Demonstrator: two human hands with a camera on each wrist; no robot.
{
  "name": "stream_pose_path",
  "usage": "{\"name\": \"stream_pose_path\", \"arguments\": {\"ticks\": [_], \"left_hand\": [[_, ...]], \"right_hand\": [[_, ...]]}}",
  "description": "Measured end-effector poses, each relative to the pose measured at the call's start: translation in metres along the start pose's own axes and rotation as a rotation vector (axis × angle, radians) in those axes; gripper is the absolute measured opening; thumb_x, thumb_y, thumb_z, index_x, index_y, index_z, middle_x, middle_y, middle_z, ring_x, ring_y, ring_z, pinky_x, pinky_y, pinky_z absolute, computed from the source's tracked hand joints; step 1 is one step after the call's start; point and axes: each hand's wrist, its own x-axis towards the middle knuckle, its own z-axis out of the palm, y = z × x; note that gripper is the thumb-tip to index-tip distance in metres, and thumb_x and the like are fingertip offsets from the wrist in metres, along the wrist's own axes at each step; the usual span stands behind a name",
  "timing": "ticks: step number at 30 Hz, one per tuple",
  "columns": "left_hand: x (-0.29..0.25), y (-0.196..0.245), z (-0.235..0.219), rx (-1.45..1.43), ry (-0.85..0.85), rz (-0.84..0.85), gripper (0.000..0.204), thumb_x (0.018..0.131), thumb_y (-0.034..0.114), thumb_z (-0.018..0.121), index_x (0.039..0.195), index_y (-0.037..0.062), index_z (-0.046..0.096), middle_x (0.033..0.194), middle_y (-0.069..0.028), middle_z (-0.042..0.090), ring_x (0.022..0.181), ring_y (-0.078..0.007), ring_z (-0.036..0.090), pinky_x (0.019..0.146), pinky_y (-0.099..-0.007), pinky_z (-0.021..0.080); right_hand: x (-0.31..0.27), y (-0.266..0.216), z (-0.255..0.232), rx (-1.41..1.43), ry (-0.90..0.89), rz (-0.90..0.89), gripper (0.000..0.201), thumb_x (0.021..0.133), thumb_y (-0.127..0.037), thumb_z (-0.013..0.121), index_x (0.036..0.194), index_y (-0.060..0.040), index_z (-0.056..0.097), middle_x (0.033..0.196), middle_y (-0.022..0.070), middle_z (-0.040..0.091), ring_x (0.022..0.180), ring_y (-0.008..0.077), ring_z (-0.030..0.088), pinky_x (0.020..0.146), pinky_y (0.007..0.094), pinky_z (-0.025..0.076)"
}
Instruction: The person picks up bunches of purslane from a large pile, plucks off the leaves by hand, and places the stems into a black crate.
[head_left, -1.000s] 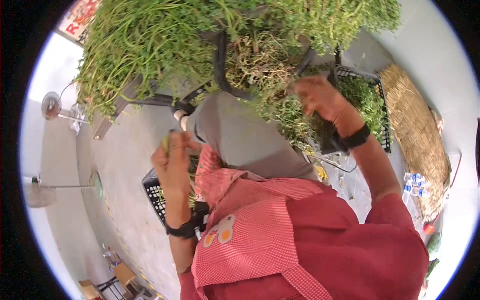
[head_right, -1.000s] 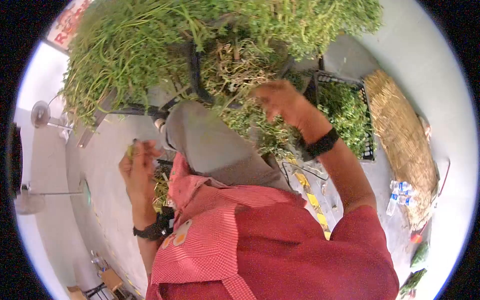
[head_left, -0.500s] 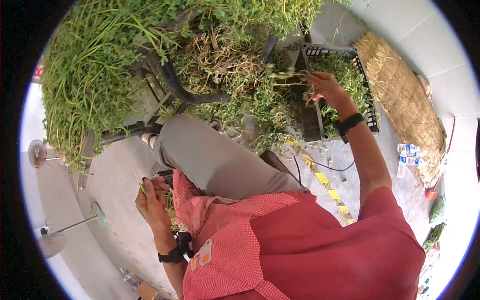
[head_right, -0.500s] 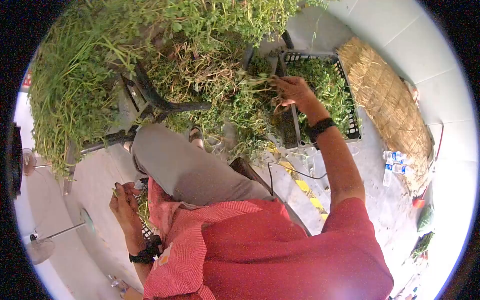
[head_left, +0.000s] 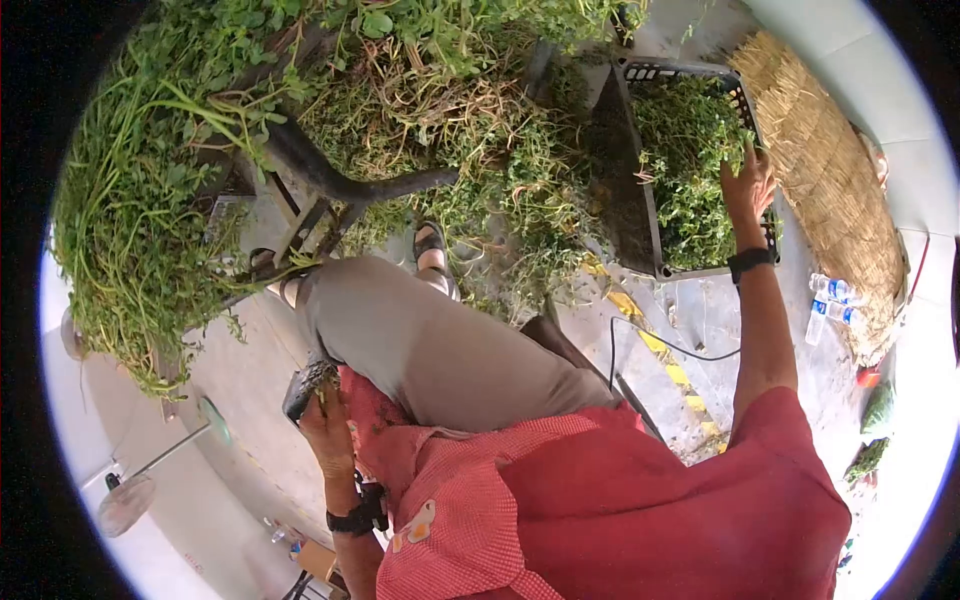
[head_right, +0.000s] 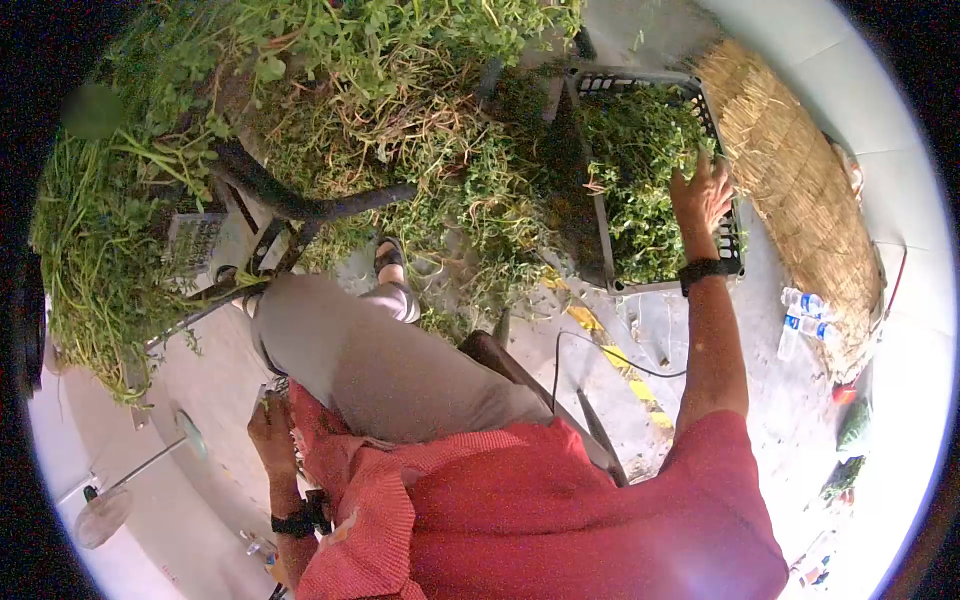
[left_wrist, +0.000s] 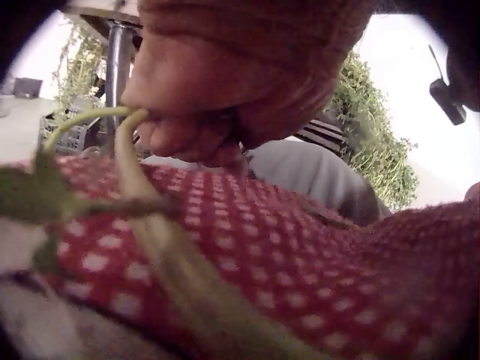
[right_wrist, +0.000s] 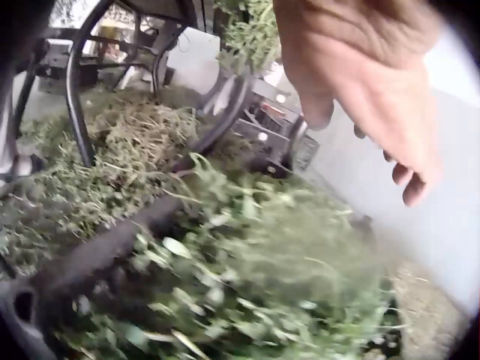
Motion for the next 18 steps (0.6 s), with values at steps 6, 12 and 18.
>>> {"name": "stream_pose_path", "arguments": {"ticks": [6, 12, 18], "left_hand": [[0.009, -0.001, -0.012, 0.124, 0.101, 0.176, 0.027, 0.091, 0.019, 0.046, 0.076, -0.0016, 0.054, 0.061, -0.0047, 0.053, 0.056, -0.0120, 0.046, 0.052, -0.0281, 0.037], [0.029, -0.007, -0.038, 0.107, 0.098, -0.114, 0.035, 0.093, 0.023, 0.042, 0.067, 0.0010, 0.052, 0.058, -0.0055, 0.051, 0.053, -0.0144, 0.044, 0.051, -0.0289, 0.036], [0.029, -0.062, -0.009, 0.314, -0.157, 0.126, 0.032, 0.089, 0.023, 0.043, 0.070, 0.0005, 0.055, 0.060, -0.0110, 0.055, 0.054, -0.0229, 0.052, 0.051, -0.0373, 0.040]], "right_hand": [[-0.068, -0.095, 0.058, 0.628, -0.086, -0.342, 0.043, 0.066, -0.006, 0.066, 0.107, -0.0081, 0.059, 0.117, 0.0140, 0.053, 0.108, 0.0330, 0.049, 0.093, 0.0401, 0.042], [-0.126, -0.119, 0.182, 0.542, -0.710, -0.377, 0.042, 0.073, -0.022, 0.066, 0.113, -0.0111, 0.059, 0.133, 0.0169, 0.040, 0.119, 0.0365, 0.042, 0.101, 0.0418, 0.035], [-0.150, -0.114, 0.207, 0.218, -1.002, -0.387, 0.053, 0.077, -0.028, 0.059, 0.127, -0.0144, 0.047, 0.137, 0.0189, 0.035, 0.124, 0.0398, 0.036, 0.101, 0.0502, 0.032]]}}
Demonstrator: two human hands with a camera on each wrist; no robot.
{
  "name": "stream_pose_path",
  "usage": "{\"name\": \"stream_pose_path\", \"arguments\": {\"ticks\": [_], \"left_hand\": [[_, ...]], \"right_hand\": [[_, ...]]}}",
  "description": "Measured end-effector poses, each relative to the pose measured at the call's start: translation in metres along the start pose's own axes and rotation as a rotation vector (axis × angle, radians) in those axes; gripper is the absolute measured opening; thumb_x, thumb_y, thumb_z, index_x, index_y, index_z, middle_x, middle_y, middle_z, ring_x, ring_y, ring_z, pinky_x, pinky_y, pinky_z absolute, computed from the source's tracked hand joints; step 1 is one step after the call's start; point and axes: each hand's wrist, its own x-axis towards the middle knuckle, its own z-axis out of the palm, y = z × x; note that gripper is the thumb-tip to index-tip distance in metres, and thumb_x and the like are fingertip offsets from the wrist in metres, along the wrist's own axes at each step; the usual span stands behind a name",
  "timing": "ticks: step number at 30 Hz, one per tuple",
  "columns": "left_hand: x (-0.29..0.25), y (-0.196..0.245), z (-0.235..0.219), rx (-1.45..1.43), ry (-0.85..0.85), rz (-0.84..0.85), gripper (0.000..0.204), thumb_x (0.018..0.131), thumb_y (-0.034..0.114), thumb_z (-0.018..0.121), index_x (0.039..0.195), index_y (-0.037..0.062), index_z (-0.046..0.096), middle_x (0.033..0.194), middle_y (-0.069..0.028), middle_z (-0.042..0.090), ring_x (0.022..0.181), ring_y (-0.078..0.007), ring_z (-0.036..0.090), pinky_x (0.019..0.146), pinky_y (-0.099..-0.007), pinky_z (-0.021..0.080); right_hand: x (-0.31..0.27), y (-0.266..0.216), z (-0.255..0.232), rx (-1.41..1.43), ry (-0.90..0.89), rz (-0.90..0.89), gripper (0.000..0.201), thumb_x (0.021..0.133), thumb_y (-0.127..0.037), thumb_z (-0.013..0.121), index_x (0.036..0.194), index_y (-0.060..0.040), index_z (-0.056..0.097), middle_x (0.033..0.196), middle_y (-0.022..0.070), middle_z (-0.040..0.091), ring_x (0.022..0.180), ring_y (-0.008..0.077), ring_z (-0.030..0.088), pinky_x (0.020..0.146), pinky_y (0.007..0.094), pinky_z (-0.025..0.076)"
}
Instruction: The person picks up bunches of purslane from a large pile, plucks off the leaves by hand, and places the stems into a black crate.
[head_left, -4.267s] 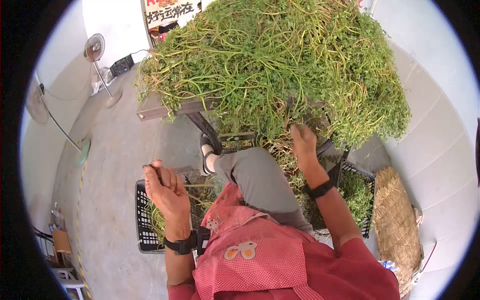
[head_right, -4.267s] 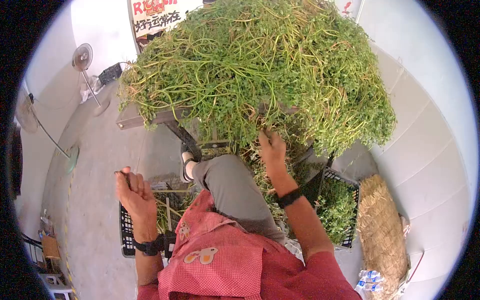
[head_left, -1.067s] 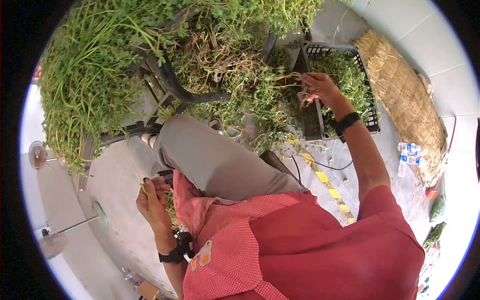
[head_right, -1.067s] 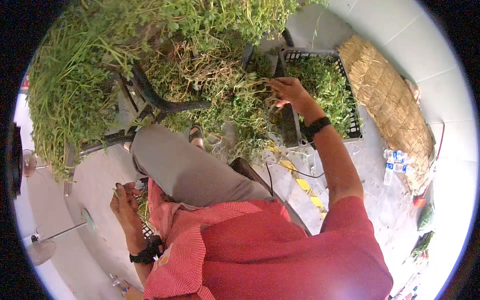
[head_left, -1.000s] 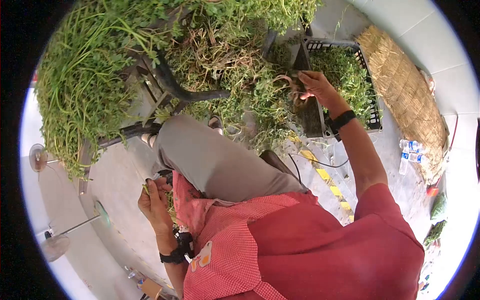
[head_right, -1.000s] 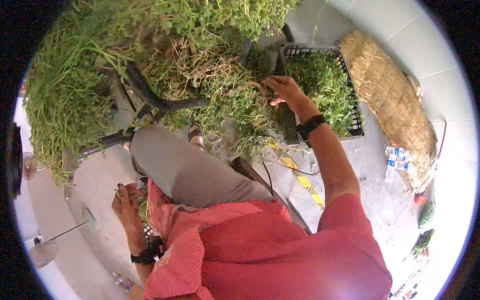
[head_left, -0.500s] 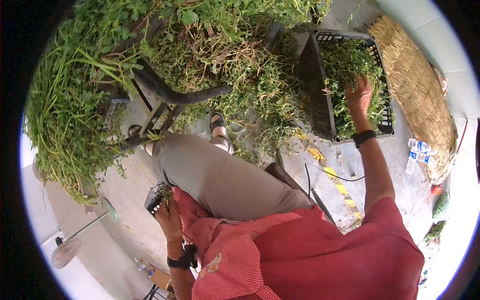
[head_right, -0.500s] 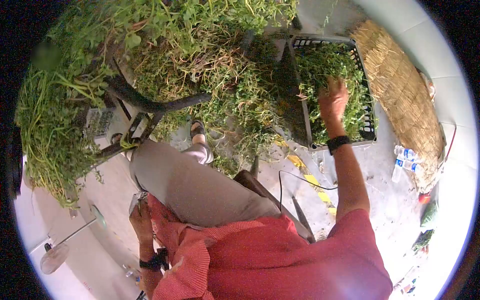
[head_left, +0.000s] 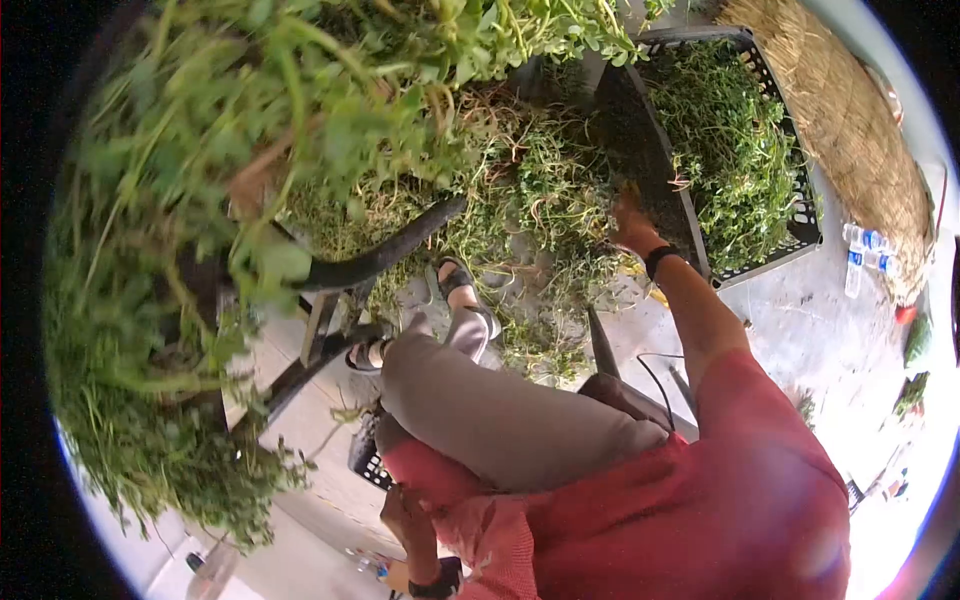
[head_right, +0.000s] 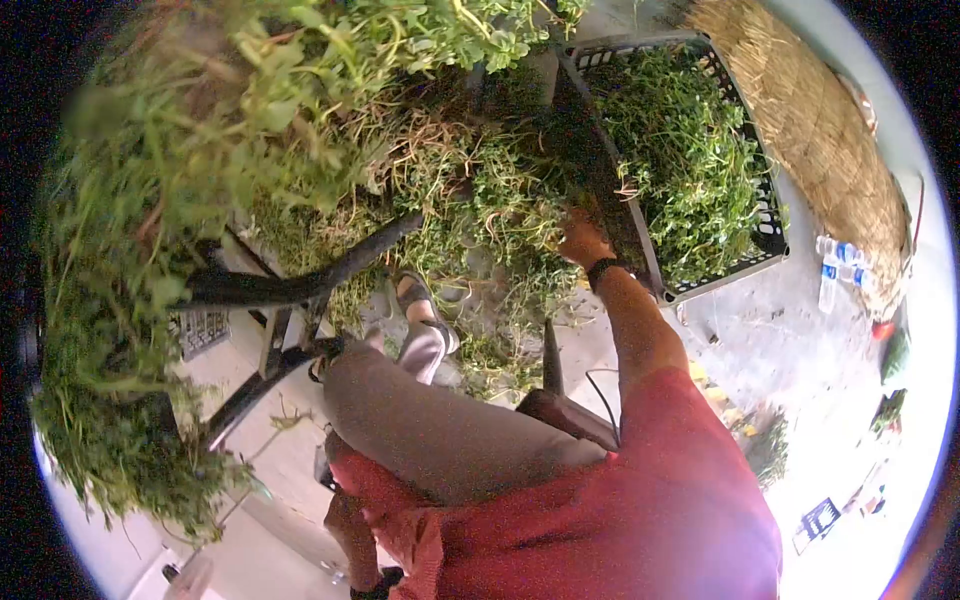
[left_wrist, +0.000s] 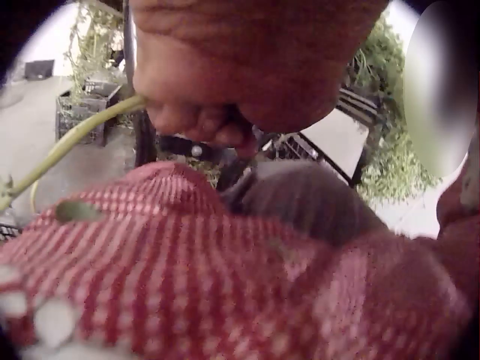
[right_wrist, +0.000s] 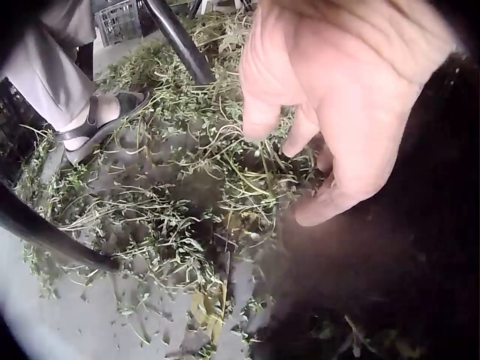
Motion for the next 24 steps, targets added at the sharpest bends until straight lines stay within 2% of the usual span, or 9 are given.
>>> {"name": "stream_pose_path", "arguments": {"ticks": [2, 4, 8, 10, 11, 14, 16, 18, 24], "left_hand": [[0.009, 0.028, -0.012, -0.145, 0.112, -0.350, 0.029, 0.087, 0.022, 0.044, 0.069, 0.0016, 0.054, 0.060, -0.0108, 0.055, 0.056, -0.0213, 0.053, 0.052, -0.0374, 0.040], [0.011, -0.007, -0.015, -0.124, 0.188, -0.270, 0.026, 0.087, 0.020, 0.048, 0.068, 0.0028, 0.051, 0.059, -0.0031, 0.050, 0.052, -0.0137, 0.048, 0.047, -0.0298, 0.038], [-0.004, -0.027, -0.002, -0.153, -0.112, -0.271, 0.029, 0.088, 0.022, 0.040, 0.066, 0.0047, 0.048, 0.058, -0.0071, 0.043, 0.054, -0.0167, 0.042, 0.052, -0.0311, 0.036], [-0.024, -0.080, 0.026, 0.062, 0.029, -0.185, 0.031, 0.090, 0.024, 0.041, 0.069, 0.0029, 0.049, 0.061, -0.0087, 0.045, 0.054, -0.0216, 0.042, 0.053, -0.0346, 0.037], [-0.024, -0.069, 0.026, 0.068, 0.031, -0.186, 0.031, 0.090, 0.024, 0.041, 0.069, 0.0029, 0.049, 0.061, -0.0087, 0.045, 0.054, -0.0216, 0.042, 0.053, -0.0346, 0.037], [-0.014, -0.029, 0.019, -0.029, 0.072, -0.367, 0.033, 0.091, 0.026, 0.042, 0.074, -0.0011, 0.051, 0.065, -0.0130, 0.048, 0.056, -0.0275, 0.043, 0.056, -0.0385, 0.039], [0.001, -0.033, 0.005, -0.027, 0.130, -0.428, 0.034, 0.091, 0.026, 0.042, 0.075, -0.0015, 0.051, 0.065, -0.0135, 0.048, 0.056, -0.0275, 0.043, 0.056, -0.0385, 0.039], [0.003, -0.041, -0.003, -0.010, 0.152, -0.450, 0.034, 0.091, 0.027, 0.042, 0.075, -0.0020, 0.051, 0.065, -0.0140, 0.049, 0.056, -0.0276, 0.043, 0.056, -0.0385, 0.039], [-0.001, -0.046, 0.013, 0.005, 0.136, -0.504, 0.036, 0.091, 0.028, 0.042, 0.076, -0.0033, 0.052, 0.066, -0.0155, 0.050, 0.057, -0.0276, 0.044, 0.056, -0.0386, 0.039]], "right_hand": [[0.015, -0.005, 0.007, 0.091, -0.063, 0.061, 0.056, 0.074, -0.026, 0.062, 0.127, -0.0138, 0.048, 0.137, 0.0214, 0.035, 0.123, 0.0391, 0.037, 0.101, 0.0466, 0.033], [0.027, -0.021, 0.014, 0.193, -0.125, 0.111, 0.058, 0.072, -0.024, 0.064, 0.127, -0.0133, 0.049, 0.137, 0.0239, 0.034, 0.123, 0.0385, 0.038, 0.102, 0.0429, 0.034], [0.052, -0.048, 0.025, 0.302, 0.086, 0.007, 0.059, 0.073, -0.026, 0.064, 0.130, -0.0182, 0.046, 0.143, 0.0229, 0.023, 0.126, 0.0435, 0.032, 0.102, 0.0486, 0.032], [0.067, -0.059, 0.028, 0.346, 0.036, -0.021, 0.062, 0.072, -0.028, 0.065, 0.131, -0.0220, 0.045, 0.144, 0.0220, 0.021, 0.127, 0.0441, 0.030, 0.101, 0.0478, 0.034], [0.058, -0.079, -0.006, 0.356, -0.089, 0.037, 0.060, 0.073, -0.030, 0.058, 0.130, -0.0172, 0.046, 0.147, 0.0156, 0.019, 0.136, 0.0341, 0.016, 0.108, 0.0521, 0.019], [0.115, -0.058, 0.084, 0.200, 0.183, -0.037, 0.059, 0.072, -0.028, 0.059, 0.130, -0.0211, 0.048, 0.147, 0.0183, 0.017, 0.136, 0.0351, 0.015, 0.108, 0.0520, 0.020], [0.106, -0.077, 0.038, 0.375, -0.165, 0.183, 0.062, 0.070, -0.027, 0.059, 0.132, -0.0275, 0.046, 0.147, 0.0201, 0.014, 0.136, 0.0363, 0.014, 0.108, 0.0520, 0.018], [0.122, -0.072, 0.060, 0.290, -0.026, 0.181, 0.065, 0.069, -0.028, 0.059, 0.133, -0.0332, 0.043, 0.148, 0.0205, 0.012, 0.135, 0.0383, 0.015, 0.106, 0.0538, 0.022], [0.128, -0.048, 0.090, 0.626, 0.135, 0.108, 0.068, 0.073, -0.029, 0.059, 0.134, -0.0074, 0.038, 0.136, 0.0242, 0.037, 0.125, 0.0353, 0.038, 0.102, 0.0400, 0.035]]}}
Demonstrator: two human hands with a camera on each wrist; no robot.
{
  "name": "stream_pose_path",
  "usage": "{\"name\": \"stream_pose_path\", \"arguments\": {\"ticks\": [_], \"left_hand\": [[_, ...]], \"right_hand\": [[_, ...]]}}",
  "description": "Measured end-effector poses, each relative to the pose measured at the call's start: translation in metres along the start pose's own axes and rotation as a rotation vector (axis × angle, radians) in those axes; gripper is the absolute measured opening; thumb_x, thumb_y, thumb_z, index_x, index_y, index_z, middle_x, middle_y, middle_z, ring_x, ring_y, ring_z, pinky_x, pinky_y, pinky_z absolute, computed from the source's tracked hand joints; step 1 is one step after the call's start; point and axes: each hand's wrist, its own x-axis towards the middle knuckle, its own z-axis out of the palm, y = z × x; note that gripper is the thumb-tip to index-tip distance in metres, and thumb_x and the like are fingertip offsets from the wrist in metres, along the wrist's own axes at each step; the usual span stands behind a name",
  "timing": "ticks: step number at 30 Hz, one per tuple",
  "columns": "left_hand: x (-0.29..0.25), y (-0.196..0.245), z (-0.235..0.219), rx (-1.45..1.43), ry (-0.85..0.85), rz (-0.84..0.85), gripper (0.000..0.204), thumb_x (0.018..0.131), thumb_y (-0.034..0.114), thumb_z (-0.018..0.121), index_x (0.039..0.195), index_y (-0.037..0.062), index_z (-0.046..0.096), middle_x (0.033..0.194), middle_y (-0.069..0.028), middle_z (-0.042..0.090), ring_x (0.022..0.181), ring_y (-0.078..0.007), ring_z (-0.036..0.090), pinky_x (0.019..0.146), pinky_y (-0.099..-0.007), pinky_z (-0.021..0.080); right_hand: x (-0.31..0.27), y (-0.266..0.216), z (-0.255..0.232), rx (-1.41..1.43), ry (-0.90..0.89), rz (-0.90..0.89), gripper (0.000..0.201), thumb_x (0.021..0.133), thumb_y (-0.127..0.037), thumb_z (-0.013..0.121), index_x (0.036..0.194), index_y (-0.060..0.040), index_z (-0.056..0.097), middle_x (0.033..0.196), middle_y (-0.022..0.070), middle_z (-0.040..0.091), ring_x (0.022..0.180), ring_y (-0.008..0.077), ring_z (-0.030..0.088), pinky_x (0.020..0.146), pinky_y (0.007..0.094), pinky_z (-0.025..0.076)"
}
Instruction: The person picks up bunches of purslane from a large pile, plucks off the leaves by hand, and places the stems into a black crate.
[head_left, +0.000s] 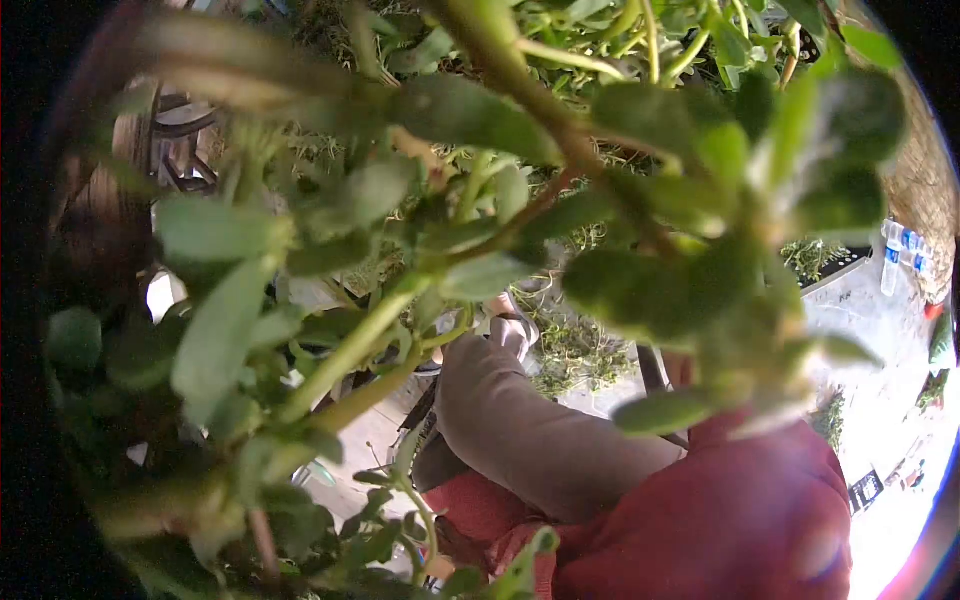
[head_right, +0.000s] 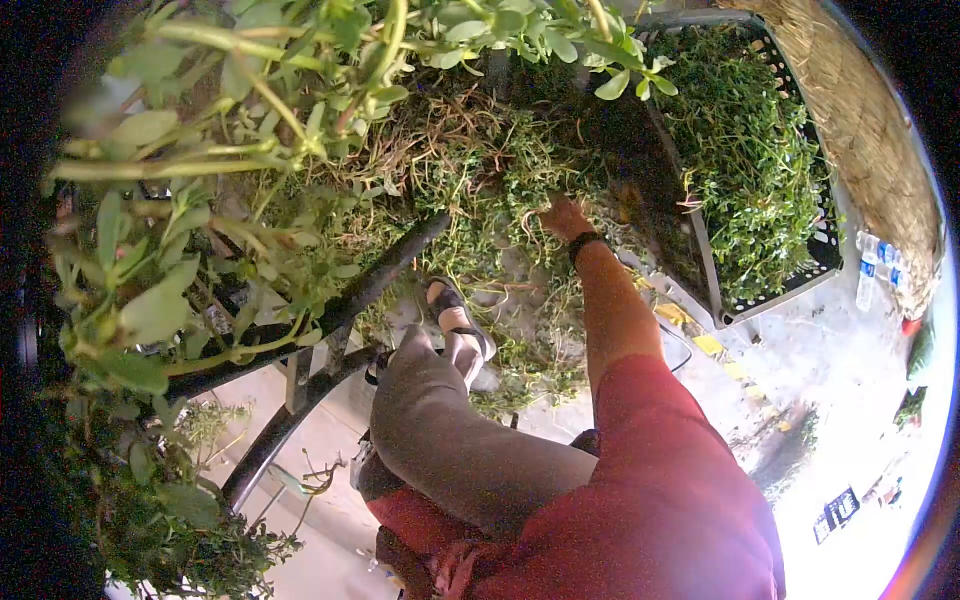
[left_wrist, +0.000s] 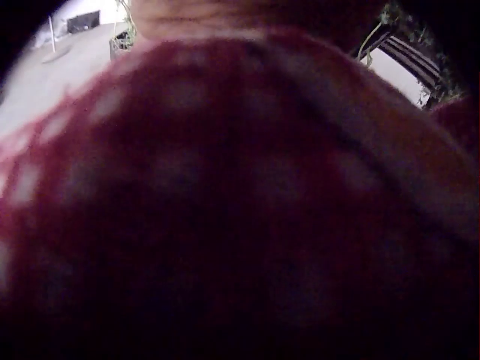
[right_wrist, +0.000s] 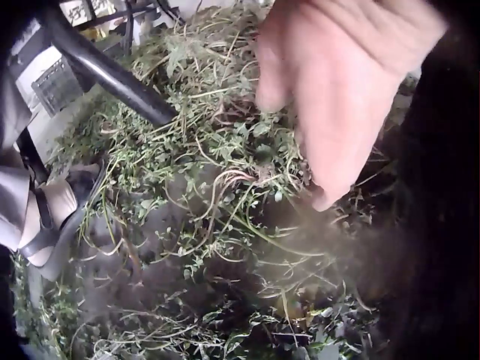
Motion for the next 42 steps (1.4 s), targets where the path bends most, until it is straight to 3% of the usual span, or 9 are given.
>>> {"name": "stream_pose_path", "arguments": {"ticks": [4, 6, 9, 19, 24, 32, 37, 39, 42], "left_hand": [[-0.001, 0.001, 0.004, -0.021, 0.007, -0.004, 0.037, 0.091, 0.029, 0.042, 0.077, -0.0042, 0.052, 0.066, -0.0165, 0.051, 0.058, -0.0277, 0.044, 0.056, -0.0386, 0.039], [-0.002, 0.000, 0.009, -0.030, 0.009, 0.002, 0.038, 0.092, 0.029, 0.042, 0.077, -0.0047, 0.053, 0.066, -0.0170, 0.051, 0.058, -0.0277, 0.045, 0.056, -0.0386, 0.039], [-0.003, -0.001, 0.012, -0.034, 0.005, 0.006, 0.039, 0.092, 0.030, 0.042, 0.078, -0.0054, 0.053, 0.067, -0.0177, 0.051, 0.058, -0.0278, 0.045, 0.056, -0.0387, 0.039], [-0.013, 0.011, 0.021, -0.150, 0.044, 0.103, 0.043, 0.093, 0.032, 0.043, 0.080, -0.0075, 0.054, 0.067, -0.0198, 0.054, 0.059, -0.0272, 0.046, 0.056, -0.0384, 0.039], [-0.024, 0.046, 0.011, -0.297, 0.085, 0.189, 0.042, 0.093, 0.031, 0.044, 0.079, -0.0065, 0.055, 0.067, -0.0192, 0.055, 0.059, -0.0252, 0.047, 0.055, -0.0378, 0.039], [-0.047, 0.092, -0.004, -0.409, 0.029, 0.812, 0.033, 0.082, 0.022, 0.058, 0.107, 0.0008, 0.058, 0.091, -0.0097, 0.062, 0.077, -0.0197, 0.059, 0.066, -0.0307, 0.046], [-0.066, 0.101, -0.007, -0.828, -0.119, 0.713, 0.037, 0.079, 0.019, 0.061, 0.111, 0.0020, 0.057, 0.102, -0.0088, 0.061, 0.088, -0.0213, 0.059, 0.079, -0.0312, 0.047], [-0.077, 0.107, -0.002, -1.550, -0.324, 0.515, 0.038, 0.079, 0.019, 0.061, 0.113, 0.0027, 0.056, 0.111, -0.0113, 0.059, 0.095, -0.0210, 0.058, 0.083, -0.0308, 0.047], [-0.070, 0.065, 0.006, -1.118, -0.126, 0.761, 0.032, 0.082, 0.017, 0.059, 0.109, 0.0013, 0.058, 0.099, -0.0118, 0.062, 0.085, -0.0195, 0.060, 0.073, -0.0304, 0.047]], "right_hand": [[0.030, 0.042, -0.004, 0.459, -0.194, -0.022, 0.064, 0.079, -0.038, 0.059, 0.131, -0.0045, 0.041, 0.131, 0.0213, 0.045, 0.122, 0.0328, 0.043, 0.099, 0.0389, 0.037], [0.034, 0.045, -0.018, -0.097, -0.117, -0.054, 0.062, 0.082, -0.040, 0.057, 0.131, -0.0049, 0.041, 0.129, 0.0189, 0.048, 0.121, 0.0312, 0.045, 0.098, 0.0377, 0.038], [-0.023, -0.059, -0.143, 0.432, -0.399, 0.293, 0.059, 0.083, -0.036, 0.056, 0.132, -0.0054, 0.041, 0.133, 0.0165, 0.045, 0.123, 0.0301, 0.043, 0.100, 0.0375, 0.036], [-0.144, -0.150, -0.133, -0.028, 0.046, -0.574, 0.071, 0.076, -0.021, 0.068, 0.136, -0.0062, 0.034, 0.139, 0.0179, 0.036, 0.126, 0.0334, 0.037, 0.105, 0.0381, 0.032], [-0.262, -0.251, -0.168, 0.010, -0.134, -0.701, 0.076, 0.073, -0.016, 0.068, 0.139, -0.0094, 0.030, 0.141, 0.0158, 0.032, 0.129, 0.0332, 0.033, 0.106, 0.0412, 0.029], [-0.407, -0.325, -0.145, 0.220, -0.568, -1.264, 0.069, 0.073, -0.015, 0.065, 0.133, -0.0008, 0.035, 0.136, 0.0197, 0.036, 0.126, 0.0348, 0.036, 0.104, 0.0428, 0.031], [-0.461, -0.355, -0.127, 0.298, -0.742, -1.411, 0.065, 0.074, -0.016, 0.064, 0.131, 0.0003, 0.037, 0.134, 0.0202, 0.038, 0.124, 0.0354, 0.038, 0.103, 0.0422, 0.031], [-0.477, -0.355, -0.120, 0.259, -0.752, -1.449, 0.061, 0.077, -0.017, 0.063, 0.130, 0.0009, 0.038, 0.133, 0.0207, 0.038, 0.124, 0.0360, 0.038, 0.103, 0.0417, 0.031], [-0.493, -0.359, -0.120, 0.234, -0.810, -1.380, 0.061, 0.077, -0.018, 0.063, 0.130, 0.0006, 0.038, 0.132, 0.0217, 0.039, 0.125, 0.0364, 0.037, 0.103, 0.0414, 0.031]]}}
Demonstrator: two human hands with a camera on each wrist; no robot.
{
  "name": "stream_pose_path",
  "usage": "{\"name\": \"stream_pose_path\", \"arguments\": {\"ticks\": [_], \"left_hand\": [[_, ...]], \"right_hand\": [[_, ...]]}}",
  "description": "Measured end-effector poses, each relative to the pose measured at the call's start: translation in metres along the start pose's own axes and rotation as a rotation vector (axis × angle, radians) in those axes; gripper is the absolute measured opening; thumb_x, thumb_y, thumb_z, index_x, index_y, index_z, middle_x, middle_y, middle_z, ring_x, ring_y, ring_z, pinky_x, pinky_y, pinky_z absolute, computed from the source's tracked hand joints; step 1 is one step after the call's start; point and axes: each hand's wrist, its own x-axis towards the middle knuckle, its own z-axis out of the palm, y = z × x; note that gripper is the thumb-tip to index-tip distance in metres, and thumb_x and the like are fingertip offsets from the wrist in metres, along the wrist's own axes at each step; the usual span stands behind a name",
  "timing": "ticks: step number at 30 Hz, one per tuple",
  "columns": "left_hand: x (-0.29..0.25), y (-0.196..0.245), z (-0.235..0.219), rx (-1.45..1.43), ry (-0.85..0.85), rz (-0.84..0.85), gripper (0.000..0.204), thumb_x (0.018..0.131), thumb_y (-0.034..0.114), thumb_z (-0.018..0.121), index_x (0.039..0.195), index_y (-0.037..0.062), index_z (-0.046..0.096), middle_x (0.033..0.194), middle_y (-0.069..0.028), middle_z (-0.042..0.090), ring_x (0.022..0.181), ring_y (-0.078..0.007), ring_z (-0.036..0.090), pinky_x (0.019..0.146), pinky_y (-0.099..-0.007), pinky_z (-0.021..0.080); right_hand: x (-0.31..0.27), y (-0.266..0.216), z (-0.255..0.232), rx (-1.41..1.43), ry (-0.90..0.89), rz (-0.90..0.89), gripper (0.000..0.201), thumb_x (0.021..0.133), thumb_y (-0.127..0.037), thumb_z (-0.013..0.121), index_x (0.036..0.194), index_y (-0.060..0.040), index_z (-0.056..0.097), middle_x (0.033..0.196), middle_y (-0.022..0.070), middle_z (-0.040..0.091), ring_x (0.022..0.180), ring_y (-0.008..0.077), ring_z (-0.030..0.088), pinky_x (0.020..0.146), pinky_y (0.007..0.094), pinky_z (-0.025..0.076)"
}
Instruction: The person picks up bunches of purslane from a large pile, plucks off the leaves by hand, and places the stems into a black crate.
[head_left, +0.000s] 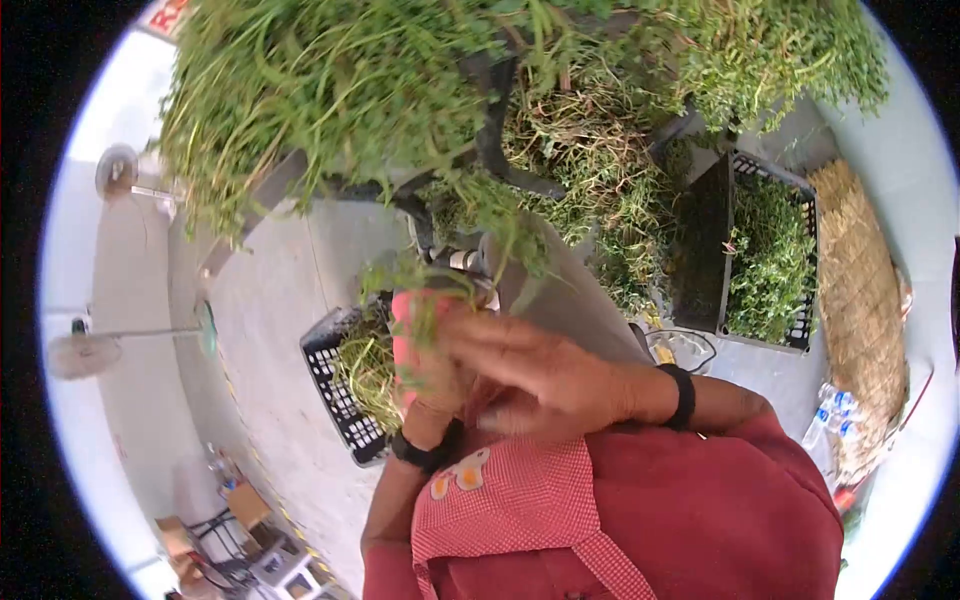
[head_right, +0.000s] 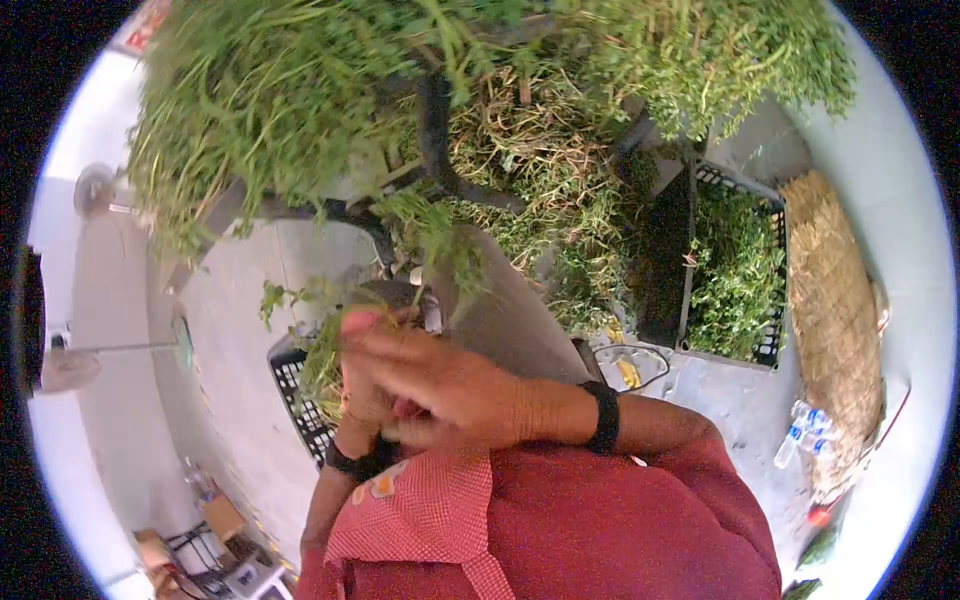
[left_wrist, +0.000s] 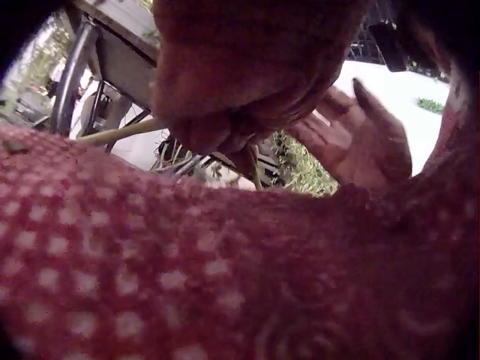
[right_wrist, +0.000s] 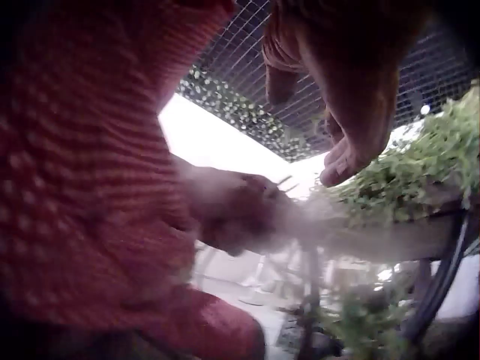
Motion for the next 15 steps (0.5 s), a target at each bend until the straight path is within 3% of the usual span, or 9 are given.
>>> {"name": "stream_pose_path", "arguments": {"ticks": [2, 4, 6, 8, 10, 12, 14, 15], "left_hand": [[-0.011, 0.008, -0.002, -0.049, 0.000, -0.087, 0.024, 0.085, 0.014, 0.056, 0.105, 0.0001, 0.060, 0.085, -0.0112, 0.064, 0.074, -0.0181, 0.061, 0.064, -0.0299, 0.047], [-0.005, 0.047, -0.005, 0.249, -0.064, -0.007, 0.017, 0.087, 0.010, 0.055, 0.098, -0.0005, 0.062, 0.074, -0.0088, 0.063, 0.063, -0.0178, 0.060, 0.059, -0.0290, 0.047], [-0.011, 0.052, -0.012, 0.259, -0.029, 0.038, 0.014, 0.087, 0.007, 0.056, 0.096, -0.0003, 0.063, 0.075, -0.0087, 0.062, 0.064, -0.0139, 0.058, 0.059, -0.0267, 0.046], [-0.018, 0.061, -0.021, 0.268, -0.140, 0.029, 0.014, 0.086, 0.008, 0.058, 0.096, -0.0009, 0.064, 0.075, -0.0083, 0.063, 0.066, -0.0116, 0.058, 0.059, -0.0256, 0.046], [-0.022, 0.071, -0.029, 0.185, -0.158, -0.004, 0.014, 0.086, 0.008, 0.058, 0.096, -0.0014, 0.064, 0.076, -0.0071, 0.063, 0.067, -0.0102, 0.058, 0.059, -0.0244, 0.046], [-0.025, 0.087, -0.036, 0.100, -0.151, -0.031, 0.015, 0.086, 0.008, 0.059, 0.097, -0.0018, 0.064, 0.076, -0.0059, 0.063, 0.068, -0.0089, 0.057, 0.059, -0.0232, 0.046], [-0.027, 0.104, -0.046, 0.022, -0.123, -0.162, 0.016, 0.086, 0.008, 0.060, 0.096, -0.0030, 0.064, 0.079, -0.0034, 0.063, 0.068, -0.0077, 0.057, 0.059, -0.0211, 0.046], [-0.028, 0.097, -0.051, -0.092, -0.064, -0.156, 0.017, 0.086, 0.009, 0.061, 0.098, -0.0026, 0.064, 0.080, -0.0023, 0.063, 0.069, -0.0066, 0.058, 0.059, -0.0210, 0.046]], "right_hand": [[0.003, -0.008, -0.014, -0.319, 0.060, 0.104, 0.060, 0.076, -0.016, 0.064, 0.129, 0.0001, 0.041, 0.131, 0.0215, 0.041, 0.123, 0.0366, 0.039, 0.103, 0.0410, 0.032], [0.000, -0.004, -0.029, -0.302, 0.319, 0.184, 0.055, 0.076, -0.014, 0.063, 0.127, -0.0031, 0.045, 0.131, 0.0190, 0.042, 0.122, 0.0354, 0.041, 0.102, 0.0409, 0.033], [0.005, -0.020, -0.044, -0.431, 0.263, 0.104, 0.052, 0.077, -0.015, 0.062, 0.126, -0.0050, 0.047, 0.132, 0.0174, 0.042, 0.122, 0.0348, 0.041, 0.101, 0.0406, 0.033], [0.011, -0.031, -0.044, -0.561, 0.222, 0.030, 0.050, 0.078, -0.016, 0.061, 0.125, -0.0070, 0.049, 0.133, 0.0158, 0.042, 0.121, 0.0342, 0.042, 0.101, 0.0404, 0.034], [0.020, -0.036, -0.031, -0.752, -0.024, -0.064, 0.049, 0.074, -0.008, 0.065, 0.122, -0.0067, 0.052, 0.135, 0.0105, 0.042, 0.122, 0.0324, 0.043, 0.098, 0.0383, 0.038], [0.017, -0.022, -0.014, -0.756, 0.003, -0.139, 0.042, 0.075, -0.010, 0.066, 0.115, -0.0067, 0.057, 0.125, 0.0107, 0.052, 0.113, 0.0329, 0.050, 0.089, 0.0377, 0.045], [0.015, -0.014, -0.007, -0.559, -0.229, 0.272, 0.032, 0.080, -0.014, 0.063, 0.111, -0.0043, 0.060, 0.110, 0.0121, 0.060, 0.105, 0.0240, 0.056, 0.092, 0.0340, 0.041], [0.015, -0.011, 0.000, -0.563, -0.265, 0.244, 0.032, 0.080, -0.014, 0.063, 0.111, -0.0043, 0.060, 0.110, 0.0121, 0.060, 0.105, 0.0240, 0.056, 0.092, 0.0340, 0.041]]}}
